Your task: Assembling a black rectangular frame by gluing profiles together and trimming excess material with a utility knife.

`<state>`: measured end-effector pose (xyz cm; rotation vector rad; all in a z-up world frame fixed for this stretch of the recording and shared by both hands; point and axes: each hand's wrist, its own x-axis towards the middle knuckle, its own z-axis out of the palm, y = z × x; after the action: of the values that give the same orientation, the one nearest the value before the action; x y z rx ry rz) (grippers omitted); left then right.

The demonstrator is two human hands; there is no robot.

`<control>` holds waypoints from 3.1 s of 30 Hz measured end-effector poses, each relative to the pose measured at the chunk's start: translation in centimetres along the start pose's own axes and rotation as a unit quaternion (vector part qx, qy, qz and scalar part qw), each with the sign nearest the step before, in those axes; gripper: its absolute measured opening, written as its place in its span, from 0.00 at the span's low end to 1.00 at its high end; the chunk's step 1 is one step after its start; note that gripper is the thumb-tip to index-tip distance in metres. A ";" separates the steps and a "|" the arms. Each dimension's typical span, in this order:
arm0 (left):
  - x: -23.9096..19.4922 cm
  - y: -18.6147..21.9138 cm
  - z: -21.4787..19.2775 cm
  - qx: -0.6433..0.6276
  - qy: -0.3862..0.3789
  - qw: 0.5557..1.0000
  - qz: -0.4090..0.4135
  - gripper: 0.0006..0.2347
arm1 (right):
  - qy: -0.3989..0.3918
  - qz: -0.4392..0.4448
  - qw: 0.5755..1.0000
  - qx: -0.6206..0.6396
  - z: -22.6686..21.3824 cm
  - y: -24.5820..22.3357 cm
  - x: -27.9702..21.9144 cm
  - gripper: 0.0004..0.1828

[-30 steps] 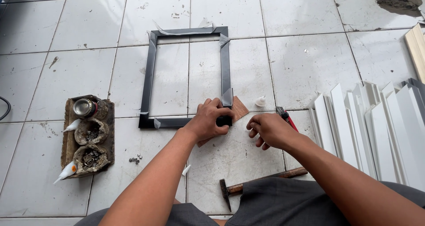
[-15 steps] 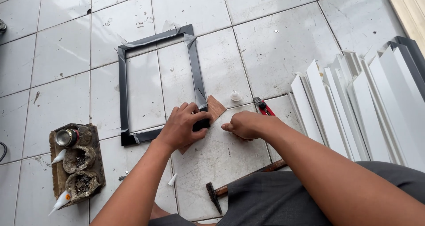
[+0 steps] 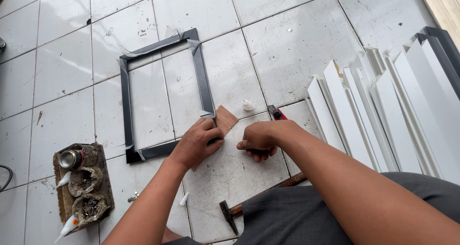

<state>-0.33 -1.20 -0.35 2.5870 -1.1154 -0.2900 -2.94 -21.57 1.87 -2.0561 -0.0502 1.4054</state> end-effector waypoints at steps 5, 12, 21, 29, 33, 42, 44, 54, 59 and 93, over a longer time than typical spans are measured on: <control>-0.3 0.7 -0.7 -0.027 0.072 0.997 0.005 0.05 | -0.018 0.002 1.000 0.010 0.2 0.1 0.0 0.14; -1.2 0.7 -7.0 -0.056 0.181 0.978 -0.087 0.11 | -0.063 -0.025 0.997 0.026 0.0 0.4 -0.3 0.06; -3.5 9.8 -11.2 0.046 -0.110 0.918 -0.379 0.12 | 0.027 -0.034 0.998 0.044 -0.2 -1.6 -3.6 0.24; -3.9 4.4 -5.5 0.058 -0.060 0.956 -0.282 0.09 | 0.091 -0.088 0.992 -0.030 -0.7 -0.7 -1.2 0.21; -3.9 2.2 -3.4 0.125 -0.093 0.952 -0.264 0.20 | 0.094 -0.058 0.986 -0.126 -0.1 -0.5 0.1 0.25; -4.2 1.0 -1.6 0.125 -0.056 0.968 -0.210 0.16 | 0.102 0.000 0.982 -0.159 0.5 -2.4 -1.5 0.24; -4.4 0.7 -1.4 0.117 -0.047 0.970 -0.207 0.16 | 0.118 -0.006 0.982 -0.150 0.8 -2.6 -1.2 0.23; -4.5 0.0 0.2 0.110 -0.002 0.977 -0.183 0.15 | 0.160 -0.016 0.987 -0.017 2.0 -2.3 -0.2 0.14; -4.6 0.0 0.2 0.115 0.009 0.977 -0.177 0.14 | 0.213 -0.043 0.967 -0.136 2.4 -3.6 -0.8 0.15; -3.8 -0.8 0.3 -0.440 0.338 0.498 -0.667 0.23 | 0.317 -0.013 0.921 0.224 4.0 -4.4 -0.5 0.22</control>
<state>-2.48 2.09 -0.66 1.6067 1.2008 -0.0456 -5.21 -16.29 3.69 -1.9934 0.4709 0.5957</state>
